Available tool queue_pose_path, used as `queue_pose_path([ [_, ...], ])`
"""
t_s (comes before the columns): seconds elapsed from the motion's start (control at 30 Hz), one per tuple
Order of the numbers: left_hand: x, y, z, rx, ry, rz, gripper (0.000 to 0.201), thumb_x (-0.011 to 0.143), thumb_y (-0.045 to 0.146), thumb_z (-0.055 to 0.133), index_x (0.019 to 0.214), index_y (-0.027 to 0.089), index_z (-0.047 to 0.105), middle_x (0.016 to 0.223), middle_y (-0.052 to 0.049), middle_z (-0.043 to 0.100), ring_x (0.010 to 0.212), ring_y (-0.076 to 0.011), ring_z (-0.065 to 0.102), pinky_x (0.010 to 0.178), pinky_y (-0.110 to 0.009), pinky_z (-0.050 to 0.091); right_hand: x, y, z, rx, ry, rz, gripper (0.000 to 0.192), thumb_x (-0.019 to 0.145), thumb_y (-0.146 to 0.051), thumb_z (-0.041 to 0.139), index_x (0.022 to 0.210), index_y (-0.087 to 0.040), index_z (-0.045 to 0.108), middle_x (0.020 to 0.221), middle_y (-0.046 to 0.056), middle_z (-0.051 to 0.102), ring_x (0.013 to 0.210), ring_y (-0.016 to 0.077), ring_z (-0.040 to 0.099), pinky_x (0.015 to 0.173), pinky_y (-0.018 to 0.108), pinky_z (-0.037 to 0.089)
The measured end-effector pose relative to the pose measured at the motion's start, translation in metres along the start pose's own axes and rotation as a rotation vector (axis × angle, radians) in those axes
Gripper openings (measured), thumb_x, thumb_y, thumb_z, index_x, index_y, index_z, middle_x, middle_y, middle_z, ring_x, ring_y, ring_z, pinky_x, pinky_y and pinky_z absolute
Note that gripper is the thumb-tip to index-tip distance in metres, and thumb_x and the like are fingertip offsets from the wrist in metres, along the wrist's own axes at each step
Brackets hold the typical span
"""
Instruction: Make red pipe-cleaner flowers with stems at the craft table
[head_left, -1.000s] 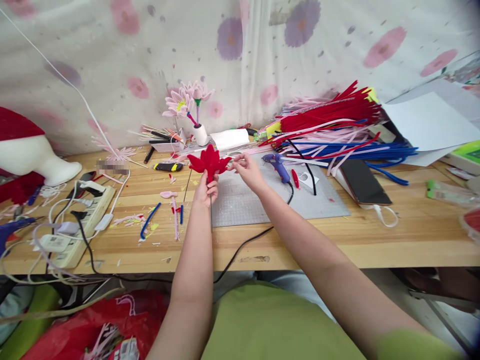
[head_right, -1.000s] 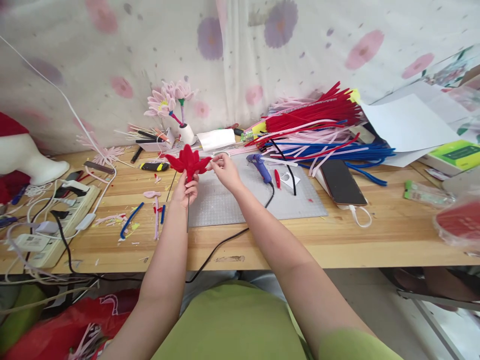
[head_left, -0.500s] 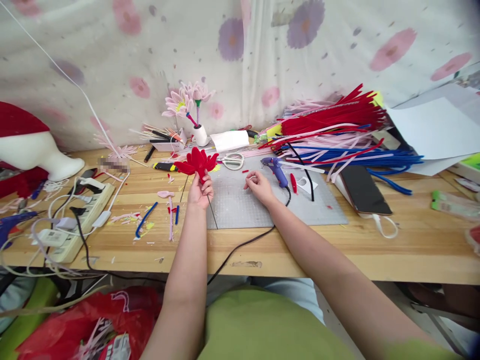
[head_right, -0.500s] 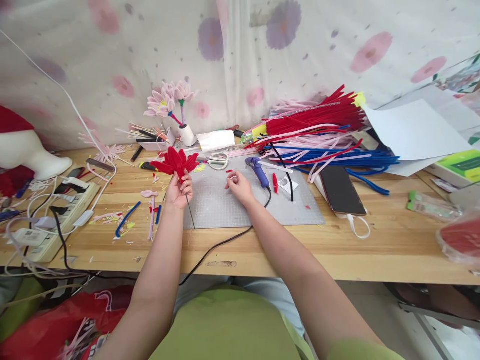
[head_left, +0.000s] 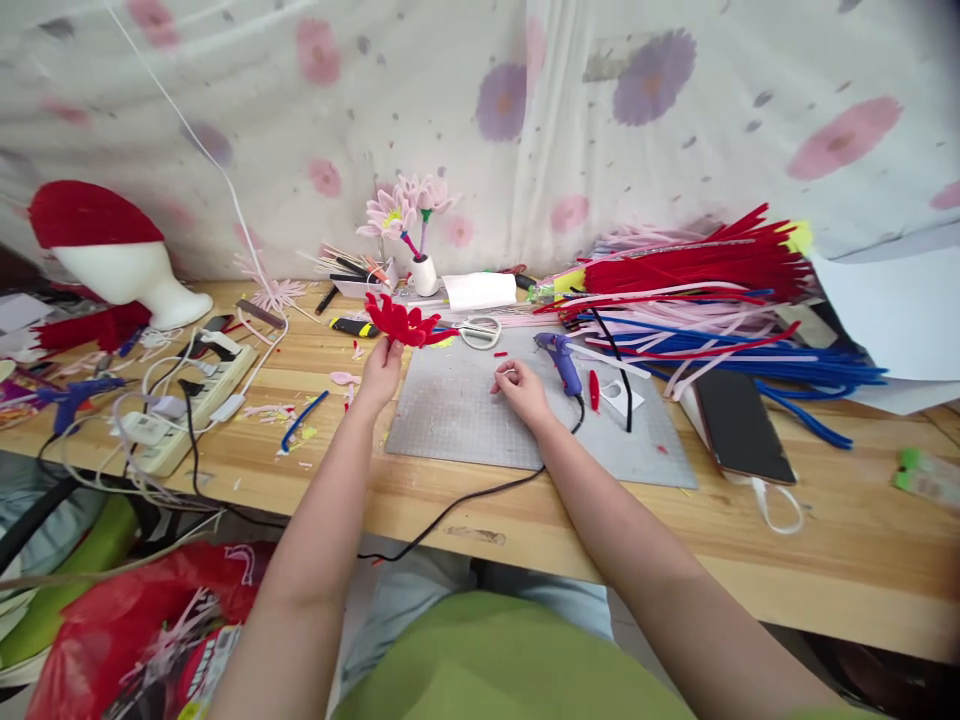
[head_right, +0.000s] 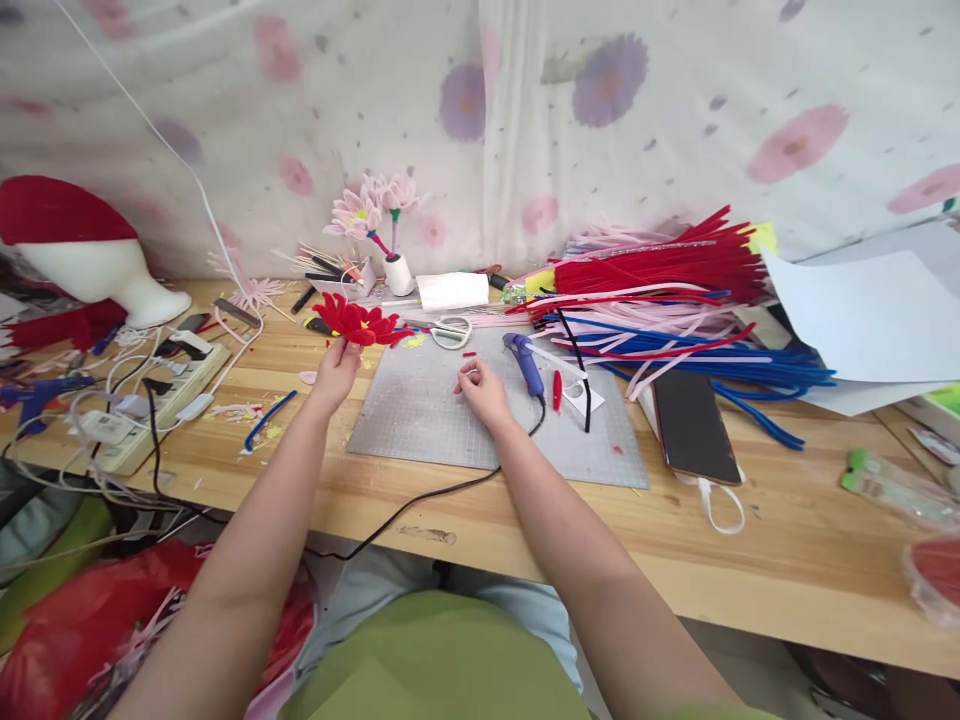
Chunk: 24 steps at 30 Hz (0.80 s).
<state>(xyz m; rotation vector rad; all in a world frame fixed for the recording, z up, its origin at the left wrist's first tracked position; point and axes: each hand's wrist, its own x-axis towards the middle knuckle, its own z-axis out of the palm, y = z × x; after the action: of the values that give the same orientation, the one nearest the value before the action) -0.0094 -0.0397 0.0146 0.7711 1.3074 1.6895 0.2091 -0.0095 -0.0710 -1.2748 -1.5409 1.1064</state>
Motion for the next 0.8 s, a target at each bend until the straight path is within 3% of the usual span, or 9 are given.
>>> queue_pose_path([
  [0.1,0.007,0.010,-0.007,0.071,-0.033,0.025,0.014,0.075,0.028,0.062,0.071,0.017,0.055,0.053,0.004,0.044,0.042,-0.0051,0.035,0.038,-0.014,0.025,0.001,0.002,0.000,-0.006,-0.009,-0.003,0.015,0.073,-0.032,0.048,0.082,-0.020,0.049,0.061,-0.001,0.063,0.048,0.0094,0.047,0.052,0.022,0.034],
  [0.27,0.005,0.022,0.001,-0.188,-0.142,-0.249,0.022,0.082,0.034,0.053,0.071,0.015,0.053,0.049,0.007,0.032,0.034,-0.0019,0.021,0.030,-0.013,0.015,0.000,0.002,0.001,0.020,-0.009,-0.013,0.016,0.074,-0.034,0.048,0.081,-0.020,0.048,0.061,-0.001,0.062,0.050,0.0099,0.047,0.054,0.023,0.035],
  [0.33,0.001,0.021,0.010,-0.356,-0.152,-0.357,0.024,0.084,0.034,0.049,0.072,0.014,0.053,0.050,0.006,0.034,0.035,-0.0017,0.025,0.032,-0.012,0.023,0.000,-0.001,0.003,0.053,0.014,-0.041,0.016,0.075,-0.035,0.048,0.079,-0.019,0.048,0.063,0.000,0.062,0.053,0.0106,0.049,0.055,0.024,0.036],
  [0.4,-0.005,0.014,0.021,-0.462,-0.119,-0.437,0.025,0.087,0.033,0.045,0.071,0.015,0.052,0.050,0.005,0.038,0.041,-0.0028,0.038,0.045,-0.013,0.039,-0.001,-0.007,0.008,0.082,0.044,-0.087,0.018,0.075,-0.037,0.048,0.075,-0.019,0.047,0.066,0.001,0.062,0.057,0.0115,0.051,0.057,0.024,0.038],
  [0.47,-0.011,0.003,0.031,-0.518,-0.077,-0.457,0.028,0.090,0.030,0.039,0.071,0.015,0.053,0.053,0.002,0.046,0.055,-0.0065,0.053,0.066,-0.021,0.049,-0.002,-0.016,0.013,0.091,0.040,-0.128,0.018,0.075,-0.037,0.048,0.074,-0.019,0.049,0.068,0.002,0.062,0.061,0.0122,0.053,0.059,0.025,0.039],
  [0.53,-0.017,-0.010,0.040,-0.540,-0.093,-0.458,0.025,0.090,0.027,0.039,0.074,0.016,0.055,0.060,0.000,0.054,0.069,-0.0091,0.059,0.078,-0.026,0.049,-0.002,-0.028,0.019,0.082,-0.004,-0.161,0.019,0.077,-0.037,0.046,0.074,-0.019,0.051,0.070,0.002,0.063,0.063,0.0127,0.054,0.059,0.025,0.040],
  [0.67,-0.028,-0.028,0.052,-0.502,-0.104,-0.424,0.022,0.089,0.023,0.041,0.078,0.016,0.058,0.071,-0.001,0.061,0.076,-0.0090,0.060,0.080,-0.025,0.045,0.001,-0.051,0.030,-0.027,-0.096,-0.203,0.024,0.079,-0.040,0.047,0.074,-0.019,0.057,0.075,0.003,0.065,0.067,0.0138,0.056,0.062,0.026,0.041],
  [0.8,-0.030,-0.032,0.056,-0.427,-0.104,-0.379,0.027,0.090,0.025,0.037,0.080,0.016,0.061,0.077,-0.003,0.063,0.077,-0.0085,0.059,0.079,-0.021,0.043,0.006,-0.067,0.039,-0.224,-0.093,-0.114,0.024,0.075,-0.041,0.055,0.068,-0.018,0.059,0.069,0.002,0.064,0.062,0.0145,0.055,0.060,0.027,0.038],
])
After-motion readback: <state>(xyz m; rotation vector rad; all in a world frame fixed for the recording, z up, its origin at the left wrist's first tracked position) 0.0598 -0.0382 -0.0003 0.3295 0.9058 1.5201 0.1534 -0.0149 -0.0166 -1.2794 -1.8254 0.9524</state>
